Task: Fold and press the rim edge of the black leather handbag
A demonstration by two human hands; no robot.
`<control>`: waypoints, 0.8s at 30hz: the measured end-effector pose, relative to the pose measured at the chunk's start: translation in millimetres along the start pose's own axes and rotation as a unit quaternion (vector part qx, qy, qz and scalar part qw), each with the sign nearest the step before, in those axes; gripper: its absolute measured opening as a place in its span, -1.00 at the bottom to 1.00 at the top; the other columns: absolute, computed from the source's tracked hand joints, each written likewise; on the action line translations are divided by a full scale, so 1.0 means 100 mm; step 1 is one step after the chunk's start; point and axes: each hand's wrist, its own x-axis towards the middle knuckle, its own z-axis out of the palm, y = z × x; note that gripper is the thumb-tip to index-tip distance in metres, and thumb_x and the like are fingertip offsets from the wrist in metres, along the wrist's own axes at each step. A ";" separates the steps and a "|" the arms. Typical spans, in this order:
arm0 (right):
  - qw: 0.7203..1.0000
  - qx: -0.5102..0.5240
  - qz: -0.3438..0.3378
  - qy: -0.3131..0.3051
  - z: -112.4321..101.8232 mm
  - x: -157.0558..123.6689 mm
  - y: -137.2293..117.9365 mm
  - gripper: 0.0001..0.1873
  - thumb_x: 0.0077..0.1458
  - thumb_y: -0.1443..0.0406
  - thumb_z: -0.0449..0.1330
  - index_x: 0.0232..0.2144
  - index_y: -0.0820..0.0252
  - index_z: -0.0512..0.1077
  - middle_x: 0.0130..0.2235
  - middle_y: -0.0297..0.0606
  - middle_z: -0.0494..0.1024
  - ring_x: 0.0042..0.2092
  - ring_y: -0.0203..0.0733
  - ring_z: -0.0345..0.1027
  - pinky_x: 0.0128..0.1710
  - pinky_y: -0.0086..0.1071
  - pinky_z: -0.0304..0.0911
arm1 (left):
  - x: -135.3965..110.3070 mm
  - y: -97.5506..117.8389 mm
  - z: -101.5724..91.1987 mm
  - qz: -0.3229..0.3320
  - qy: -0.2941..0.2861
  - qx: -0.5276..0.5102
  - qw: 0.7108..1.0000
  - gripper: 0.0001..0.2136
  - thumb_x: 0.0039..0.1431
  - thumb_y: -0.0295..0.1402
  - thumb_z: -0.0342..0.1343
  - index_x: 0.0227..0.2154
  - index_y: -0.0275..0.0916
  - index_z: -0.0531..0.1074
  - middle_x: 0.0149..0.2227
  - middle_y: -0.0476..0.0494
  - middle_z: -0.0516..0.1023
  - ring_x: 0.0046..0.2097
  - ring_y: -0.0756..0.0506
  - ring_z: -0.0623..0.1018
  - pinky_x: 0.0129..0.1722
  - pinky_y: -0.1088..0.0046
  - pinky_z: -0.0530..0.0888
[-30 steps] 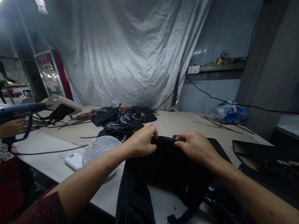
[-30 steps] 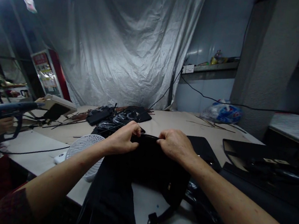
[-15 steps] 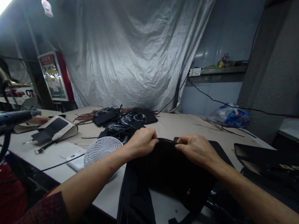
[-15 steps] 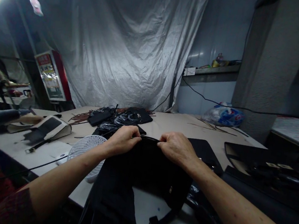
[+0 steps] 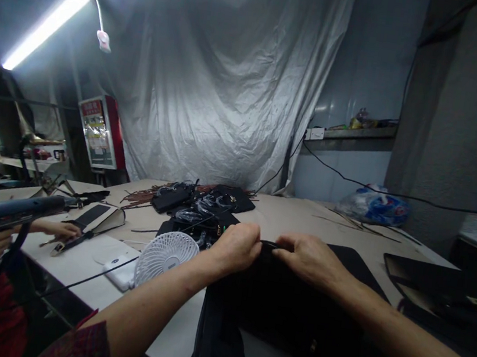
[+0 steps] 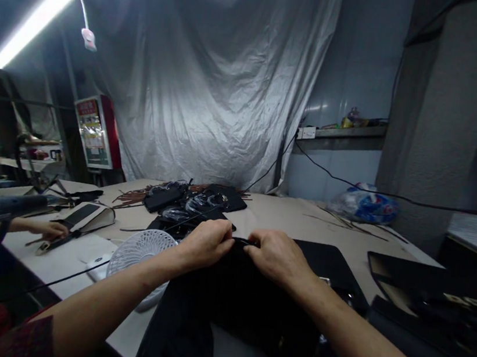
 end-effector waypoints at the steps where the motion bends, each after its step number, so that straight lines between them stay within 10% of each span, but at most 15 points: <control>1: 1.000 0.000 -0.011 -0.001 0.01 0.02 -0.03 -0.77 0.06 0.18 0.10 -0.35 0.06 0.54 -0.37 -0.26 0.58 -0.31 -0.17 0.40 -0.37 -0.38 0.07 | 0.00 0.00 0.00 0.002 -0.004 0.000 1.000 -0.86 0.15 -0.35 -0.02 -0.37 -0.25 0.42 -0.37 -0.16 0.53 -0.30 -0.15 0.53 -0.29 0.38 0.39; 17: 0.997 -0.015 -0.069 -0.030 0.08 0.17 -0.17 -0.74 0.06 0.24 0.07 -0.28 -0.02 0.56 -0.34 -0.30 0.59 -0.29 -0.17 0.41 -0.37 -0.39 0.08 | -0.03 -0.07 -0.01 0.024 -0.009 -0.072 0.997 -0.89 0.10 -0.36 0.05 -0.30 -0.23 0.36 -0.29 -0.14 0.52 -0.22 -0.16 0.52 -0.24 0.37 0.41; 24: 0.996 -0.046 -0.042 -0.069 -0.04 0.17 -0.27 -0.81 0.00 0.23 0.13 -0.45 0.04 0.56 -0.49 -0.29 0.51 -0.42 -0.21 0.32 -0.48 -0.39 -0.02 | -0.33 -0.36 -0.14 -0.064 -0.107 -0.160 0.979 -0.36 -0.28 -0.31 0.39 -0.08 -0.20 0.24 -0.14 -0.13 0.45 -0.16 -0.15 0.47 -0.28 0.42 0.40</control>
